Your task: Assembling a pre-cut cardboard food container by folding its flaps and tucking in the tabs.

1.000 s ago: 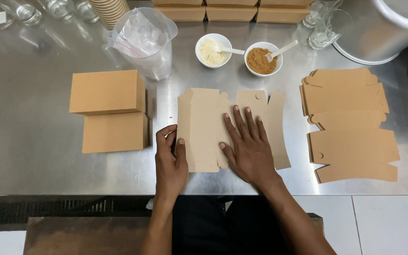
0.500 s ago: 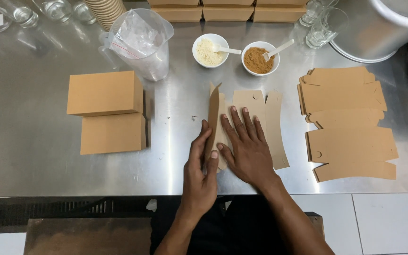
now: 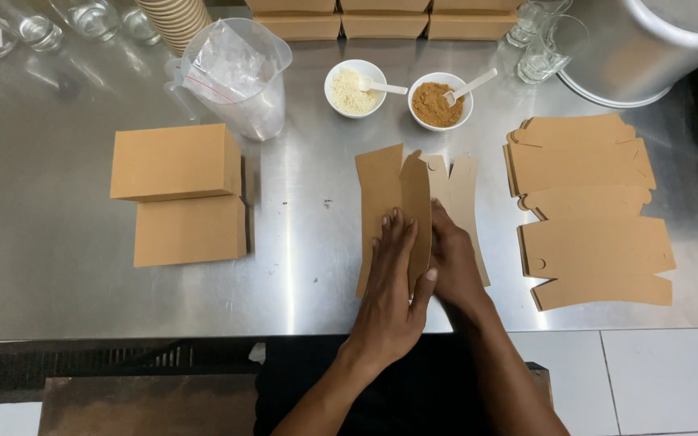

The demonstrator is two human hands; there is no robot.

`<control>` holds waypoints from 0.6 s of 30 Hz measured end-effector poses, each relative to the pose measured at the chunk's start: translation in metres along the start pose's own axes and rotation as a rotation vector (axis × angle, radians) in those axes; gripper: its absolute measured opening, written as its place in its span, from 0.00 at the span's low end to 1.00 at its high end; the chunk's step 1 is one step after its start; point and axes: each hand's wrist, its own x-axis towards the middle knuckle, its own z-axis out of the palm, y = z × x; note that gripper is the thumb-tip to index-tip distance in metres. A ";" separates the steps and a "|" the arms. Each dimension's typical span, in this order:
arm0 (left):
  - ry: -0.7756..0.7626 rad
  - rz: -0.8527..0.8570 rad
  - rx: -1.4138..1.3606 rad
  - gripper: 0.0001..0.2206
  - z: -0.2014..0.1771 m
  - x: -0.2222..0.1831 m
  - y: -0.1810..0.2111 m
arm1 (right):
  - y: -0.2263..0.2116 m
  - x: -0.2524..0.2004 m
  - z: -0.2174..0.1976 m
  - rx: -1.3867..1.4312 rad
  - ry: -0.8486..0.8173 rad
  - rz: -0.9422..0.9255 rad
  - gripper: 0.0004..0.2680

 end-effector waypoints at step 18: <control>-0.035 0.052 0.479 0.37 0.031 0.003 -0.027 | -0.016 0.030 -0.025 -0.343 0.049 0.179 0.17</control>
